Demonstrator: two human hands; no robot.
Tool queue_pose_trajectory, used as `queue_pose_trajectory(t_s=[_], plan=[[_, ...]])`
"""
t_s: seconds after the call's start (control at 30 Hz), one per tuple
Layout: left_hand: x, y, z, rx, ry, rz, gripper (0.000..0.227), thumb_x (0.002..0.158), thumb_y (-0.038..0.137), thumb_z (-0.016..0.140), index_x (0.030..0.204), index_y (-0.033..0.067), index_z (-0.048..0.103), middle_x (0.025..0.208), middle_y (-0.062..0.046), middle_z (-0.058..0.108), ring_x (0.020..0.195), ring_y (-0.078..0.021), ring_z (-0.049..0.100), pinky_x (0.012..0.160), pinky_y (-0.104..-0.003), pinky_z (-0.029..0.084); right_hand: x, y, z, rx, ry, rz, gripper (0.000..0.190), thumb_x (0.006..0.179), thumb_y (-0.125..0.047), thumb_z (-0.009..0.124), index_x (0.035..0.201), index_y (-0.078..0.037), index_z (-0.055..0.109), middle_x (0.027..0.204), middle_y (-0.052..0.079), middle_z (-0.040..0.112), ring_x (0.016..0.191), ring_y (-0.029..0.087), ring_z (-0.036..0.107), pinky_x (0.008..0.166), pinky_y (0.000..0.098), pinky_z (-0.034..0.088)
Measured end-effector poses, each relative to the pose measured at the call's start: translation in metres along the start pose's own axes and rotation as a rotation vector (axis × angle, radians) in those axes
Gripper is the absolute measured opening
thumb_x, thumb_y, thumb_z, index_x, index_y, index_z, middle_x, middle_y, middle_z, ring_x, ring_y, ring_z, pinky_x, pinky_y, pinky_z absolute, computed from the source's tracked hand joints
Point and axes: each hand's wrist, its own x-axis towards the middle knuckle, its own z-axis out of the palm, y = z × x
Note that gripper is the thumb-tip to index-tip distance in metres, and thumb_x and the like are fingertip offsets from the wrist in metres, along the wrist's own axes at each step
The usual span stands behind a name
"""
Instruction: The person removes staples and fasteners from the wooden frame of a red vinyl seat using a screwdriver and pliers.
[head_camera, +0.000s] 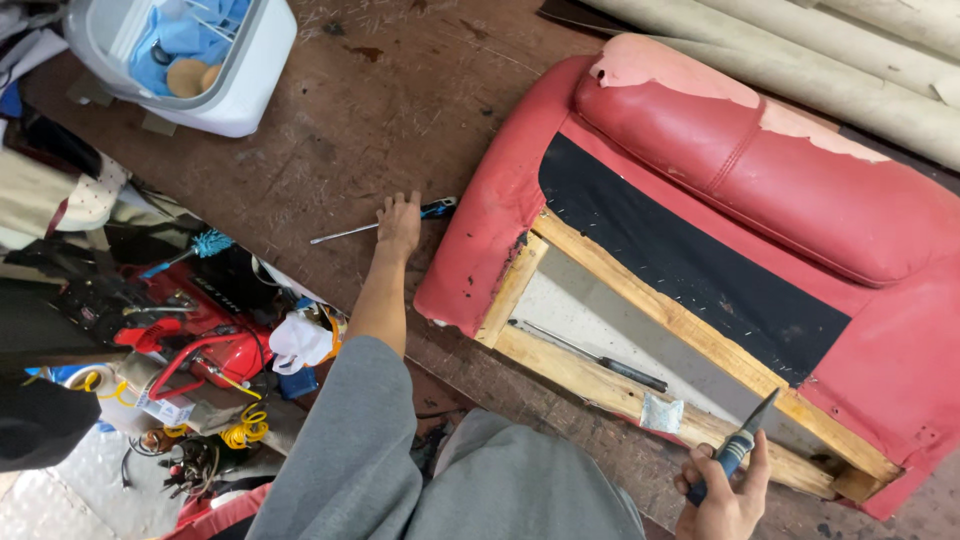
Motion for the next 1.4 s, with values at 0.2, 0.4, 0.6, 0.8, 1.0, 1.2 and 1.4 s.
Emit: queue_pose_trajectory(t_s=[0.2, 0.4, 0.6, 0.8, 1.0, 1.2, 1.4], plan=[[-0.022, 0.012, -0.012, -0.107, 0.294, -0.008, 0.057, 0.071, 0.007, 0.075, 0.125, 0.0063, 0.057, 0.126, -0.022, 0.055, 0.119, -0.0428, 0.051, 0.094, -0.056, 0.046, 0.005, 0.002, -0.010, -0.014, -0.023, -0.001, 0.096, 0.083, 0.012, 0.059, 0.172, -0.011, 0.028, 0.088, 0.013, 0.059, 0.064, 0.016, 0.053, 0.051, 0.0319, 0.039], [-0.119, 0.131, -0.016, -0.398, 0.659, 0.537, 0.023, 0.086, 0.015, 0.066, 0.107, 0.0065, 0.068, 0.104, -0.009, 0.067, 0.103, -0.0318, 0.062, 0.094, -0.051, 0.046, 0.016, 0.003, -0.027, -0.146, 0.020, 0.070, 0.095, 0.083, 0.014, 0.058, 0.170, -0.009, 0.025, 0.083, 0.019, 0.056, 0.062, 0.021, 0.053, 0.049, 0.0375, 0.041], [-0.201, 0.276, 0.064, -0.329, -0.193, 0.913, 0.039, 0.098, 0.025, 0.061, 0.129, 0.0006, 0.062, 0.125, -0.024, 0.064, 0.115, -0.0348, 0.061, 0.090, -0.048, 0.053, 0.010, 0.004, -0.038, -0.159, -0.043, 0.140, 0.097, 0.080, 0.015, 0.058, 0.169, -0.014, 0.030, 0.087, 0.015, 0.058, 0.061, 0.020, 0.054, 0.048, 0.0371, 0.040], [-0.203, 0.318, 0.116, -0.023, -0.386, 0.858, 0.034, 0.084, 0.018, 0.071, 0.117, 0.0121, 0.065, 0.138, -0.014, 0.057, 0.130, -0.0343, 0.055, 0.109, -0.053, 0.046, 0.005, 0.013, -0.067, -0.170, -0.074, 0.115, 0.101, 0.076, 0.015, 0.060, 0.168, -0.017, 0.034, 0.088, 0.015, 0.060, 0.060, 0.021, 0.055, 0.049, 0.0371, 0.043], [-0.208, 0.310, 0.109, 0.044, -0.249, 1.041, 0.031, 0.088, 0.007, 0.067, 0.117, 0.0010, 0.061, 0.135, -0.018, 0.057, 0.132, -0.0317, 0.055, 0.103, -0.052, 0.054, 0.005, 0.023, -0.099, -0.224, -0.033, 0.192, 0.097, 0.080, 0.012, 0.062, 0.167, -0.019, 0.032, 0.088, 0.015, 0.060, 0.060, 0.022, 0.057, 0.049, 0.0384, 0.046], [-0.208, 0.322, 0.143, -0.175, -0.124, 1.067, 0.018, 0.098, 0.002, 0.060, 0.115, -0.0041, 0.059, 0.136, -0.028, 0.055, 0.116, -0.0339, 0.062, 0.084, -0.040, 0.062, 0.025, 0.044, -0.130, -0.096, -0.149, 0.164, 0.096, 0.081, 0.011, 0.060, 0.170, -0.014, 0.033, 0.087, 0.015, 0.062, 0.061, 0.019, 0.056, 0.049, 0.0352, 0.044], [-0.235, 0.313, 0.121, 0.018, -0.236, 1.052, 0.018, 0.110, 0.010, 0.056, 0.125, 0.0013, 0.059, 0.108, -0.018, 0.071, 0.094, -0.0243, 0.071, 0.084, -0.036, 0.059, 0.055, 0.036, -0.127, -0.130, -0.232, 0.117, 0.093, 0.083, 0.012, 0.058, 0.169, -0.009, 0.031, 0.088, 0.017, 0.061, 0.062, 0.020, 0.055, 0.050, 0.0348, 0.043]])
